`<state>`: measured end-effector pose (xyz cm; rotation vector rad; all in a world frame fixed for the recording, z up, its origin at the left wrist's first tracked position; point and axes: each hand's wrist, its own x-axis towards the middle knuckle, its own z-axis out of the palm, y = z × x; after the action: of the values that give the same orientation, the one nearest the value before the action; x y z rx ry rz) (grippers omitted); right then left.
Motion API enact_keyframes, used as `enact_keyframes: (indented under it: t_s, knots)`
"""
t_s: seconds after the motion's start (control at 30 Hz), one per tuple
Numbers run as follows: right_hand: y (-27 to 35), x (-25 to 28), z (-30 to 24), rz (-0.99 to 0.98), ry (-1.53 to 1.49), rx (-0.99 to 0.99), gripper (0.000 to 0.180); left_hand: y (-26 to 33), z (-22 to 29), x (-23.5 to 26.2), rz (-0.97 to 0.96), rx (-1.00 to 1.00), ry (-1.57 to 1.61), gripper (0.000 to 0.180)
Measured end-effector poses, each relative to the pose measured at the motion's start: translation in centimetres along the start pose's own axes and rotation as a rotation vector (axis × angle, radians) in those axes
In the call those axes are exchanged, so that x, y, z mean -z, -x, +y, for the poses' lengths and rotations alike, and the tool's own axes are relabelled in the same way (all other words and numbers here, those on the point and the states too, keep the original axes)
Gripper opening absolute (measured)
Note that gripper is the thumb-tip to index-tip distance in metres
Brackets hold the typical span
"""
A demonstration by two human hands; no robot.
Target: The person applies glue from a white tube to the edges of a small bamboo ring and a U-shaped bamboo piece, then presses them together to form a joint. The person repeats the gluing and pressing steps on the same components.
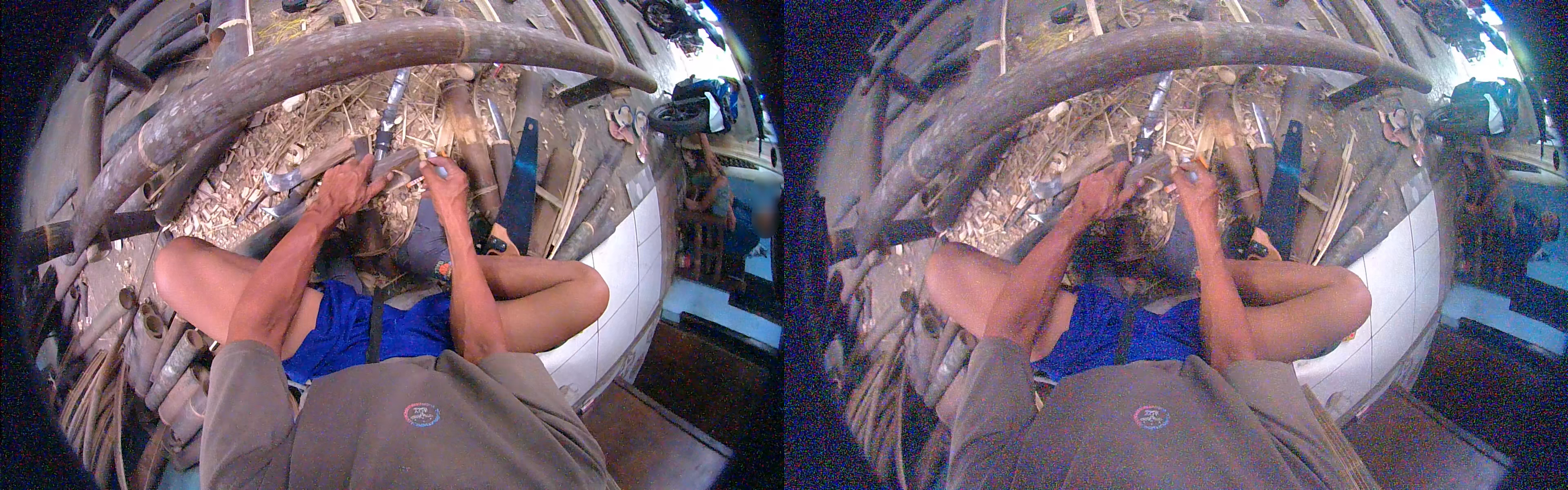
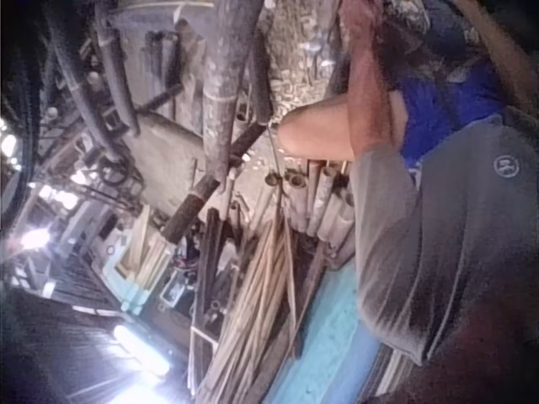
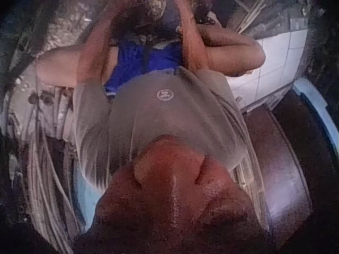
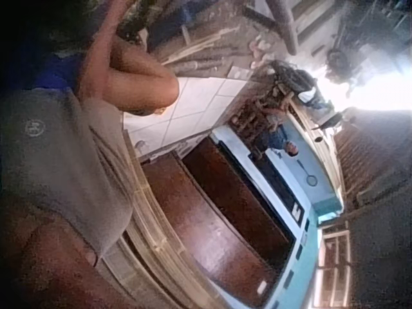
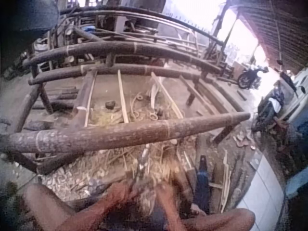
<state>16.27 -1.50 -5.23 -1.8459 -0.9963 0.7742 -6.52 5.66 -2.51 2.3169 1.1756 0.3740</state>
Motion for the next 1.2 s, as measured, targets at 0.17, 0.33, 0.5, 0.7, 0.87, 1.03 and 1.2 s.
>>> enact_keyframes:
  t_s: [0.17, 0.33, 0.5, 0.7, 0.87, 1.03, 1.2]
  knots:
    - [0.2, -0.2, -1.0, -0.015, -0.017, -0.005, 0.032, 0.1, -0.1, 0.2, -0.018, 0.017, 0.014, 0.060]
    - [0.6, -0.1, -1.6, -0.006, -0.068, -0.046, 0.031, -0.1, 0.4, 0.7, -0.055, 0.043, 0.008, 0.061]
    - [1.1, 0.0, -3.1, -0.011, -0.135, -0.111, 0.031, -0.1, 0.1, 0.5, -0.047, 0.047, 0.011, 0.060]
    - [1.5, -0.1, -3.9, -0.006, -0.185, -0.130, 0.032, -0.1, 0.3, 0.3, -0.009, 0.034, 0.012, 0.054]
    - [1.3, 0.2, -3.9, 0.031, -0.082, -0.078, 0.034, 0.0, 1.1, 0.5, 0.071, 0.014, 0.027, 0.052]
    - [1.4, 0.4, -4.6, 0.025, -0.108, -0.101, 0.033, 0.0, 2.0, 1.0, 0.054, 0.054, 0.018, 0.053]
    - [2.2, 0.9, -6.5, 0.026, -0.057, -0.060, 0.032, 0.0, 1.6, 1.2, 0.014, 0.065, 0.037, 0.054]
